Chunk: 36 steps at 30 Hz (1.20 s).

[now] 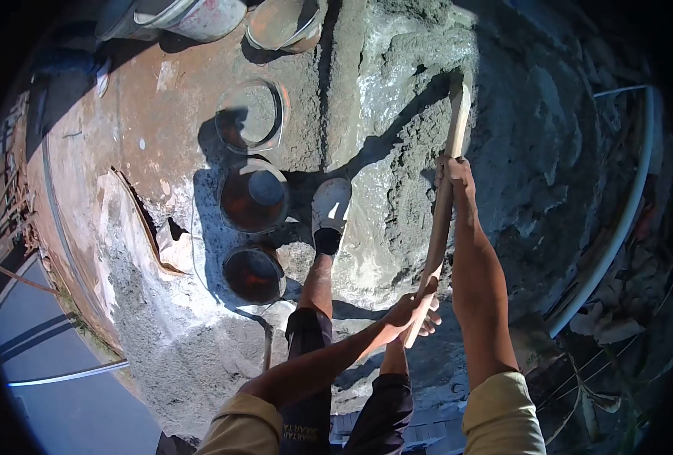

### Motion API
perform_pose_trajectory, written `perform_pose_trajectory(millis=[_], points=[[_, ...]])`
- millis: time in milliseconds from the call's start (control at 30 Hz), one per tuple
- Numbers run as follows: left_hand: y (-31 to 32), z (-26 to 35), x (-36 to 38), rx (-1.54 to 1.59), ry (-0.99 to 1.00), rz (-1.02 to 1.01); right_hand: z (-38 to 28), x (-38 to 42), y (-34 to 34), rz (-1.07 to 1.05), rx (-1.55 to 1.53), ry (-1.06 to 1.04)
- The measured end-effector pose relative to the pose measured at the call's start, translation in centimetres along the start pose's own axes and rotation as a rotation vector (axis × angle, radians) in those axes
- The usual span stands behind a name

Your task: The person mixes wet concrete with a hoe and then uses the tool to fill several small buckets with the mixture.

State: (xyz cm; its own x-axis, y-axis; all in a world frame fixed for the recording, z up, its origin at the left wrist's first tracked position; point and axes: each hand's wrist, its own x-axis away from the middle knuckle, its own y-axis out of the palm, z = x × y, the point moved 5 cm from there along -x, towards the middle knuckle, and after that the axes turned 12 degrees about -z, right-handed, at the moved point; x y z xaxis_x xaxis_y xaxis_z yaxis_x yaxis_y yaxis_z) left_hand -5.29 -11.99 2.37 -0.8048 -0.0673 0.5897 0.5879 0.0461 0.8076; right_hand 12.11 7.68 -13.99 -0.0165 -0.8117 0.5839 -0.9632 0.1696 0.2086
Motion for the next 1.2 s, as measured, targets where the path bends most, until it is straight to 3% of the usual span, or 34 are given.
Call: perform_pose_trajectory(millis=[33,100,167,233,433,500,567,633,733,833,967,1033,1200], points=[[0.8,-2.3,0.2,0.194,0.001,0.036,0.9,0.5,-0.9,-0.045,0.005,0.012],[3.2,-4.0,2.2,0.115,-0.09,0.128,0.2,3.3,-1.1,-0.075,-0.015,0.027],[5.9,-5.9,2.8,0.145,-0.065,0.062,-0.7,6.1,-0.7,-0.081,-0.092,0.044],[8.5,-5.6,4.0,0.274,-0.142,0.074,0.2,7.3,-1.5,-0.071,-0.086,0.047],[12.3,-1.2,7.6,0.39,0.014,0.027,3.7,9.3,-2.2,-0.204,-0.228,0.278],[13.6,-0.1,7.5,0.4,0.085,-0.061,2.1,9.7,-2.2,-0.254,-0.289,0.268],[15.0,0.6,7.6,0.471,0.109,-0.109,0.7,9.8,-2.3,-0.212,-0.172,0.47],[17.1,1.9,7.8,0.518,0.205,-0.287,-3.6,10.7,-0.1,-0.192,-0.22,0.491],[20.9,6.0,9.3,0.585,0.256,-0.407,-6.7,10.3,1.0,-0.218,-0.264,0.755],[24.3,9.2,11.6,0.671,0.362,-0.546,-11.8,11.2,3.5,-0.212,-0.244,0.733],[27.2,12.6,15.3,0.695,0.458,-0.592,-15.8,10.4,6.9,-0.265,-0.221,0.83],[28.5,14.0,17.3,0.734,0.583,-0.727,-17.5,9.3,9.4,-0.307,-0.194,0.887],[29.8,16.2,23.4,0.708,0.797,-0.788,-21.0,6.5,16.5,-0.398,-0.098,0.974]])
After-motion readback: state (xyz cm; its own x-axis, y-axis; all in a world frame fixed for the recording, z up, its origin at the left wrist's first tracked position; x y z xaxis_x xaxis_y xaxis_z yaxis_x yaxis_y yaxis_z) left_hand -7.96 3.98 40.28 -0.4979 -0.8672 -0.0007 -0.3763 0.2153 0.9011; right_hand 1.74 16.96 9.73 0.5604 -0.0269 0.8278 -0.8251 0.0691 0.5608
